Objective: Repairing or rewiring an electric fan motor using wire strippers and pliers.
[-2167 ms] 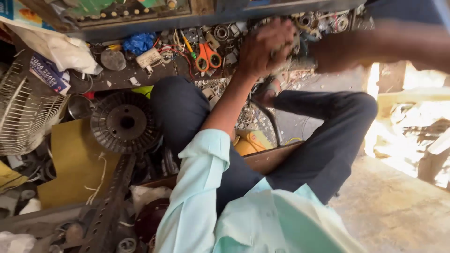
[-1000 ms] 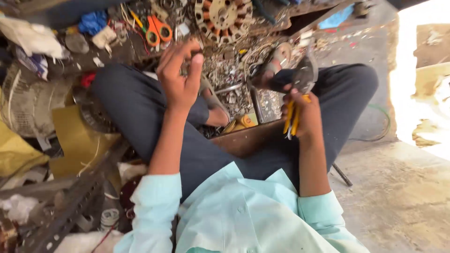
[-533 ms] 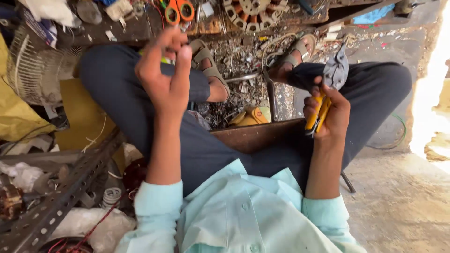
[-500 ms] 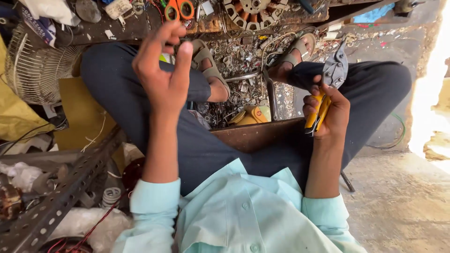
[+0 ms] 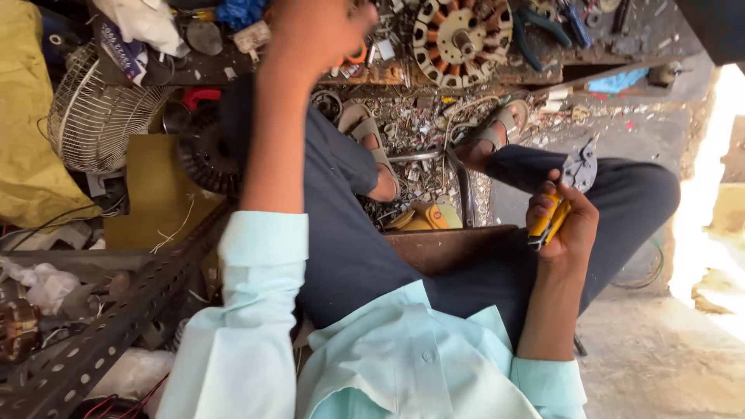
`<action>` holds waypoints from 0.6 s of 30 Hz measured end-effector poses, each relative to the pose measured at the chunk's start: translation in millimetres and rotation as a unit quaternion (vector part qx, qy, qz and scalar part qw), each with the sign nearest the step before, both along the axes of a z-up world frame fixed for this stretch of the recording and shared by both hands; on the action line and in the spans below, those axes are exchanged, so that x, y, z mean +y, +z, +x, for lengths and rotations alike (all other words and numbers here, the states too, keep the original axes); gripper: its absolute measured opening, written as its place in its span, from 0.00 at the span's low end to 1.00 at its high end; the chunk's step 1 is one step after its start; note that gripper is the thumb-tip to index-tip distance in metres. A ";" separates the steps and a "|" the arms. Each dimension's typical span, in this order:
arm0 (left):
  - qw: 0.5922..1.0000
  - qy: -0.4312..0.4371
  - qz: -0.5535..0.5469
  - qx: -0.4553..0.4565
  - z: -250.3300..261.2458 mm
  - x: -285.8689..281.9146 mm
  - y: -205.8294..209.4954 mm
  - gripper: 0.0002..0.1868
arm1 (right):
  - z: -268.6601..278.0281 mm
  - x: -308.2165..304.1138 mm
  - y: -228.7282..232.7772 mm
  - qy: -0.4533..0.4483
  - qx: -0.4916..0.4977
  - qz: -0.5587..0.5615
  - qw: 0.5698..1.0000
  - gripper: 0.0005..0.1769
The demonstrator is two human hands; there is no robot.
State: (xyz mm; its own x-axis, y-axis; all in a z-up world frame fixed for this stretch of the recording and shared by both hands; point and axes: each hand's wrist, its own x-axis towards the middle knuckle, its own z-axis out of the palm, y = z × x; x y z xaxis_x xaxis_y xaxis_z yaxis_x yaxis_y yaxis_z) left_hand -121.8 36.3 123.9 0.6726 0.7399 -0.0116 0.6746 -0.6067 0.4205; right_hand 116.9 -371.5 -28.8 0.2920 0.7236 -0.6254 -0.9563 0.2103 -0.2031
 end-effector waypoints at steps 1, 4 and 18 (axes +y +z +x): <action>1.000 0.004 0.000 -0.002 -0.1 2.0 -23.1 0.13 | 0.3 0.8 -1.1 0.004 -0.002 0.000 1.000 0.13; 0.983 -0.144 0.024 -0.112 8.7 -4.9 -64.2 0.04 | 2.1 4.4 -4.3 0.004 0.027 0.005 1.000 0.14; 0.994 -0.056 0.052 -0.077 34.1 11.2 -136.8 0.14 | -4.5 20.9 -7.2 0.022 0.051 -0.004 0.998 0.13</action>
State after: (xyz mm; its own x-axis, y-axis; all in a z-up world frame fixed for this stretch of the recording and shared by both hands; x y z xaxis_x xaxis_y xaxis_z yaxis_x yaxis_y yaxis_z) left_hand -87.7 47.5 -12.8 0.7385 0.6525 0.1699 0.5336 -0.7197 0.4442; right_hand 112.4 -350.6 -36.0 0.1943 0.7295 -0.6557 -0.9804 0.1656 -0.1063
